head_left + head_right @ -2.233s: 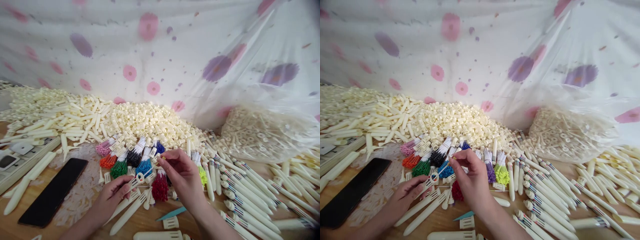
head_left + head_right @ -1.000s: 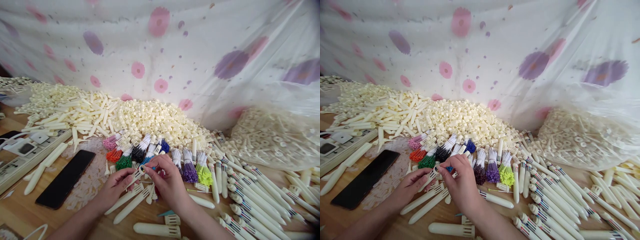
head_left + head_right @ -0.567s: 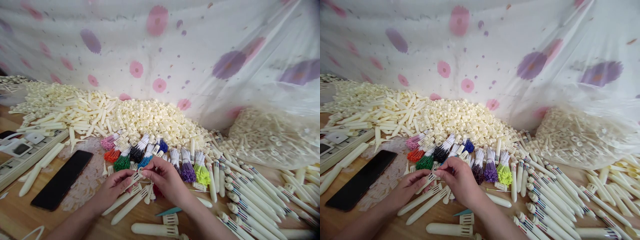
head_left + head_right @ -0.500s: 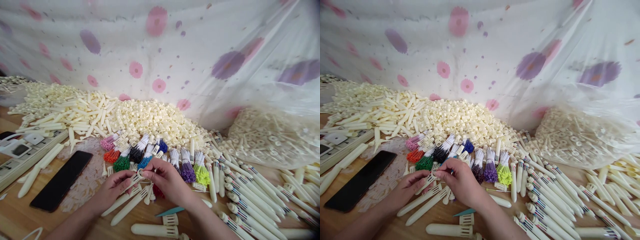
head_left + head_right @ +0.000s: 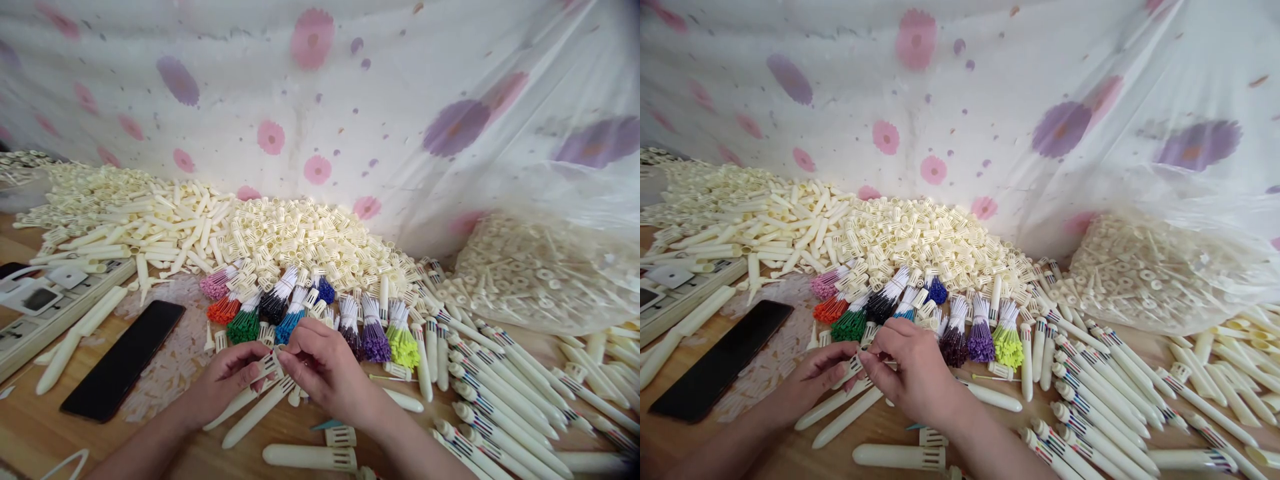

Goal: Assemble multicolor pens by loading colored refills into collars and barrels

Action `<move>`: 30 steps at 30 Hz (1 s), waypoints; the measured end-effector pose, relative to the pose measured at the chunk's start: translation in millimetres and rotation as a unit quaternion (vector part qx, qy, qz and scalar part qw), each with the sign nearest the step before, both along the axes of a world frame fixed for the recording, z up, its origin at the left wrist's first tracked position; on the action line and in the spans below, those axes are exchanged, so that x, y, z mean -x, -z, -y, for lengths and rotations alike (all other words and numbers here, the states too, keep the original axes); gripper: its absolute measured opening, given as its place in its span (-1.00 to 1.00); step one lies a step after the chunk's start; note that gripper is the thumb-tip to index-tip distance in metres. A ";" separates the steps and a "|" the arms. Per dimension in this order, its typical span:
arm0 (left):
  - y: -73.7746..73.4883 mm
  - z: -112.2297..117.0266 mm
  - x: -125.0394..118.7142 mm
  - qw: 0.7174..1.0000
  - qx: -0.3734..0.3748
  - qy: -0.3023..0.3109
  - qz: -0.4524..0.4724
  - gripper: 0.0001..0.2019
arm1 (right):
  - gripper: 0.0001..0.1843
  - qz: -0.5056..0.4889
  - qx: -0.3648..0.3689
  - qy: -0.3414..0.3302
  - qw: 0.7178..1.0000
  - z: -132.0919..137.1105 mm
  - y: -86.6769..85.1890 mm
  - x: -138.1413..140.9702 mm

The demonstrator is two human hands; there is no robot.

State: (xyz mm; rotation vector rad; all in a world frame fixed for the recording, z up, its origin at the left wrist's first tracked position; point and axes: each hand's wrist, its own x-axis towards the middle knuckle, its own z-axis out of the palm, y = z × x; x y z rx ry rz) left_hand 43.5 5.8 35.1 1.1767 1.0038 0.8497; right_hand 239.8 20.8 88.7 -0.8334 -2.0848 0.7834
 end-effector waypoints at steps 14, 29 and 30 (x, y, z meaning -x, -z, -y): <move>-5.1 1.6 3.0 0.998 0.012 0.063 -0.001 -0.58 | -0.81 0.060 0.010 -0.156 0.986 -10.6 -13.2 -25.3; -8.5 2.2 -4.5 0.994 0.071 0.068 0.037 -0.66 | -0.78 0.163 -0.043 -0.155 0.973 -3.7 -23.4 -26.6; -8.9 2.4 -5.6 0.994 0.076 0.069 0.038 -0.66 | -0.78 0.165 -0.045 -0.157 0.973 -4.5 -22.5 -26.7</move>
